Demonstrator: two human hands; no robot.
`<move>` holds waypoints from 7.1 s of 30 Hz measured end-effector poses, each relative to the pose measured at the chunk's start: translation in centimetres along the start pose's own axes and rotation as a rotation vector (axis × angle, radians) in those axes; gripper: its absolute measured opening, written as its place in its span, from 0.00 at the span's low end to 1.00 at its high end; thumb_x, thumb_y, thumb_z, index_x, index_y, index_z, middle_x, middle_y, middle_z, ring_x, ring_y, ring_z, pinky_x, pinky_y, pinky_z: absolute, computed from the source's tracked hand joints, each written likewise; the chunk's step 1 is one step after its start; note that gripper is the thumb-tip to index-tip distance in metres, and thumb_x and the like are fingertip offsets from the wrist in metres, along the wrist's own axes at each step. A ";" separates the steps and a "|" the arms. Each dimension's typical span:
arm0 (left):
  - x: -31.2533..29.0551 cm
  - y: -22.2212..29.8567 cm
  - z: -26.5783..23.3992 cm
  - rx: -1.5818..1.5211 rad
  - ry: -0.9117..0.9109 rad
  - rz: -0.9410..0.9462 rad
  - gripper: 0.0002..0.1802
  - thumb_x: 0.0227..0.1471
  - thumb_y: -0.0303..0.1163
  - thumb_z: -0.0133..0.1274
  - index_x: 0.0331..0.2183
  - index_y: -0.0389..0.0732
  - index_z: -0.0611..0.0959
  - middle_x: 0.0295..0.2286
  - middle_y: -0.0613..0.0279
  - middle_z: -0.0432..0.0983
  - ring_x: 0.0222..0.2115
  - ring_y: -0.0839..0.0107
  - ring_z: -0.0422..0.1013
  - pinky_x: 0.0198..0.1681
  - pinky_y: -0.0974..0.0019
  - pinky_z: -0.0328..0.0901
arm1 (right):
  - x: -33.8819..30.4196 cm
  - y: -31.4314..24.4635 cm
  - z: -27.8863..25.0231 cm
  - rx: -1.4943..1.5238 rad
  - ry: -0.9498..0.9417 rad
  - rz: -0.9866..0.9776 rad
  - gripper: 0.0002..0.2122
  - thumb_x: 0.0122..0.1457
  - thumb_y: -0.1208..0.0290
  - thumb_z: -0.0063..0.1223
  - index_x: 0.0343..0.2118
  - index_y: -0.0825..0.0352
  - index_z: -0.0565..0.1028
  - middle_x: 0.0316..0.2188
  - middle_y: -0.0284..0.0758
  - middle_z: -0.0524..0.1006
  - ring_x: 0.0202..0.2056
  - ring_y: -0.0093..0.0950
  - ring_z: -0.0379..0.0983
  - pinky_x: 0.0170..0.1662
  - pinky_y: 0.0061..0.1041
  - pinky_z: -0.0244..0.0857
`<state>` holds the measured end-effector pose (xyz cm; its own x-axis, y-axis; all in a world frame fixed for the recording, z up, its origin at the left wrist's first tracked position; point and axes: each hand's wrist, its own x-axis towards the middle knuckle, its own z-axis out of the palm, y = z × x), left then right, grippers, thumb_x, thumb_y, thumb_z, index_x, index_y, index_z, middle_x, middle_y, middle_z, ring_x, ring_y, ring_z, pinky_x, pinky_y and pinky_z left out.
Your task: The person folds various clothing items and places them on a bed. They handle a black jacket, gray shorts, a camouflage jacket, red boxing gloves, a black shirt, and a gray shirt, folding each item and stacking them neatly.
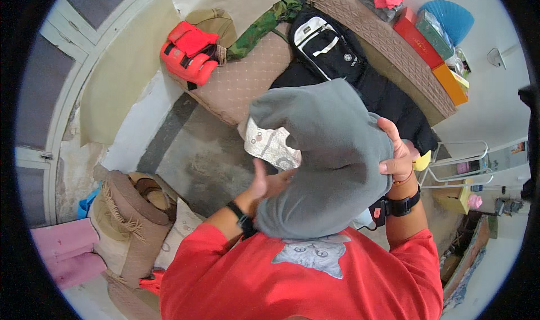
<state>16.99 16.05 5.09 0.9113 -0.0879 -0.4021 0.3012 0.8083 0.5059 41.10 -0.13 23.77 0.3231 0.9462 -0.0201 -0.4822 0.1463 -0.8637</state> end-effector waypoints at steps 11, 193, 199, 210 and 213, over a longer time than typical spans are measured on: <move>13.9 4.7 7.3 -0.137 -0.299 0.155 0.36 0.38 0.29 0.60 0.52 0.35 0.71 0.46 0.51 0.73 0.48 0.55 0.69 0.56 0.54 0.61 | -6.1 -7.4 -8.8 -0.265 0.352 -0.019 0.46 0.30 0.84 0.60 0.61 0.67 0.57 0.55 0.35 0.66 0.56 0.30 0.62 0.61 0.26 0.50; 32.7 -6.4 6.6 1.434 0.288 -0.660 0.12 0.51 0.32 0.58 0.35 0.35 0.79 0.30 0.62 0.78 0.31 0.75 0.72 0.37 0.70 0.67 | -26.1 25.0 -55.2 -0.836 2.180 0.418 0.33 0.34 0.67 0.69 0.47 0.73 0.69 0.46 0.50 0.71 0.48 0.46 0.66 0.55 0.40 0.58; 33.7 -8.6 6.4 1.239 0.402 -0.706 0.12 0.51 0.33 0.58 0.36 0.35 0.78 0.29 0.63 0.77 0.30 0.76 0.72 0.36 0.71 0.67 | -24.5 30.4 -58.3 0.667 2.070 0.238 0.61 0.35 0.65 0.74 0.64 0.65 0.33 0.57 0.45 0.60 0.56 0.38 0.59 0.57 0.41 0.55; 34.5 -9.2 9.2 1.348 0.391 -0.731 0.12 0.52 0.32 0.57 0.36 0.35 0.79 0.31 0.63 0.77 0.32 0.75 0.71 0.38 0.72 0.66 | -19.5 31.5 -55.4 0.610 1.833 0.329 0.49 0.40 0.64 0.72 0.60 0.74 0.48 0.51 0.48 0.67 0.48 0.40 0.68 0.47 0.41 0.66; 34.2 -9.7 9.4 1.308 0.444 -0.761 0.11 0.53 0.32 0.56 0.35 0.35 0.79 0.32 0.64 0.77 0.33 0.75 0.71 0.40 0.71 0.65 | -20.2 33.2 -56.2 0.548 1.848 0.431 0.52 0.42 0.59 0.71 0.62 0.74 0.43 0.53 0.48 0.64 0.53 0.41 0.63 0.49 0.43 0.64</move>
<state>47.84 -0.27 -6.45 0.3582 0.1379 -0.9234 0.8704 -0.4070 0.2769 64.35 -30.61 -32.83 0.2678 -0.4124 -0.8708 -0.7859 0.4293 -0.4450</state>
